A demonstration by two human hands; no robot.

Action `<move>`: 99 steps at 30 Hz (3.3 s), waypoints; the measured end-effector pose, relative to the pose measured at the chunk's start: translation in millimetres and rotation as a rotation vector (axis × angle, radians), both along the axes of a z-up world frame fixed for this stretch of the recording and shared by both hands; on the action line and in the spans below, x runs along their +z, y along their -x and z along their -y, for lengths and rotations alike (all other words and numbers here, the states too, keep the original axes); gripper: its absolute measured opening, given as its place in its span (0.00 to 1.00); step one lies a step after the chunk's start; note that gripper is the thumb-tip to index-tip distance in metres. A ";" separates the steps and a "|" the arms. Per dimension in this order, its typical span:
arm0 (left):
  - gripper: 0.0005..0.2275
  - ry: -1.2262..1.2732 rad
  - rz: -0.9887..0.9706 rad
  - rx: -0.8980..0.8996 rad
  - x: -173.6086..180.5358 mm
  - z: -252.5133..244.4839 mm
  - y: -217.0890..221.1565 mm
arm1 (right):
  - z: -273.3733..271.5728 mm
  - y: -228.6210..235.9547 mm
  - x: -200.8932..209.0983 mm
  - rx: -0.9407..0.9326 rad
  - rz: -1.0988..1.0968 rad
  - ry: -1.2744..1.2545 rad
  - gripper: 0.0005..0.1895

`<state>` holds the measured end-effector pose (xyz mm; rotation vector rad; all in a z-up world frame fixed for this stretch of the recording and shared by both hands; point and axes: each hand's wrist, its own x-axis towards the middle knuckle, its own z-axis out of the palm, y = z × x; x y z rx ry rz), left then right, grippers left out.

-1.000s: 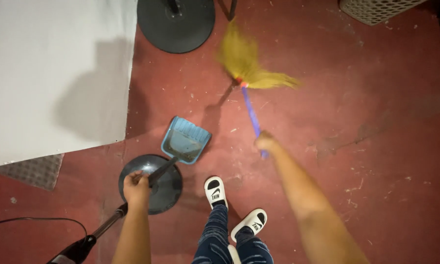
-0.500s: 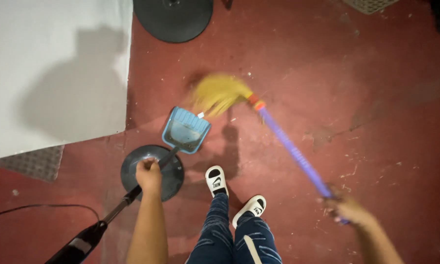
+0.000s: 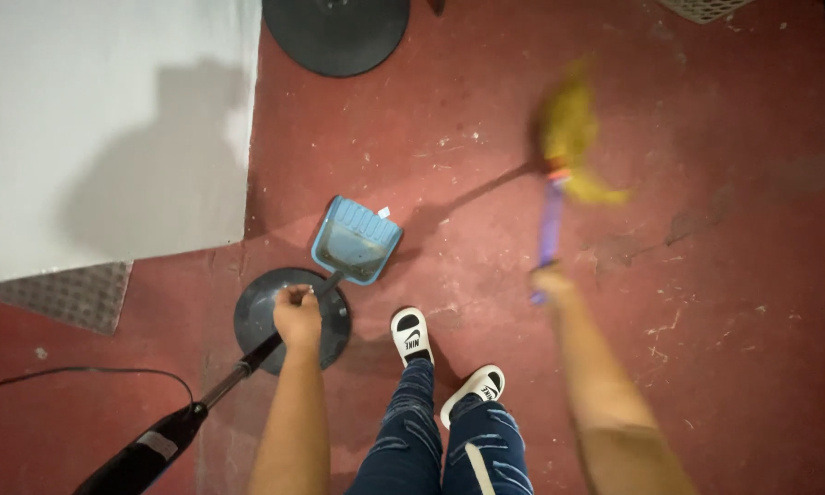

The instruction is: The person sweeps a red floor using a broom and dustpan, gathering debris into the dustpan. They move around the room, sweeping near a fan, a plastic basket, and a door mat, then walk toward a shelf with folded items.

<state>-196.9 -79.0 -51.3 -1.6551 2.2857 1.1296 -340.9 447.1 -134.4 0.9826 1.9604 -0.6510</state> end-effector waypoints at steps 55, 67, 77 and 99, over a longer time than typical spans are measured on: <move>0.10 -0.139 -0.039 -0.020 22.0 -9.2 -72.1 | -67.5 -80.7 363.5 0.411 0.242 0.205 0.33; 0.13 -0.272 -0.375 -0.055 28.6 -61.0 -127.1 | -151.6 -73.3 155.1 0.130 -0.166 -0.153 0.06; 0.11 -0.108 -0.095 -0.113 25.0 -58.8 -99.1 | 44.2 -221.7 166.7 0.549 0.178 0.153 0.25; 0.06 -0.089 -0.127 -0.099 38.6 -43.0 -127.9 | -68.7 -37.6 175.2 0.630 -0.057 -0.282 0.36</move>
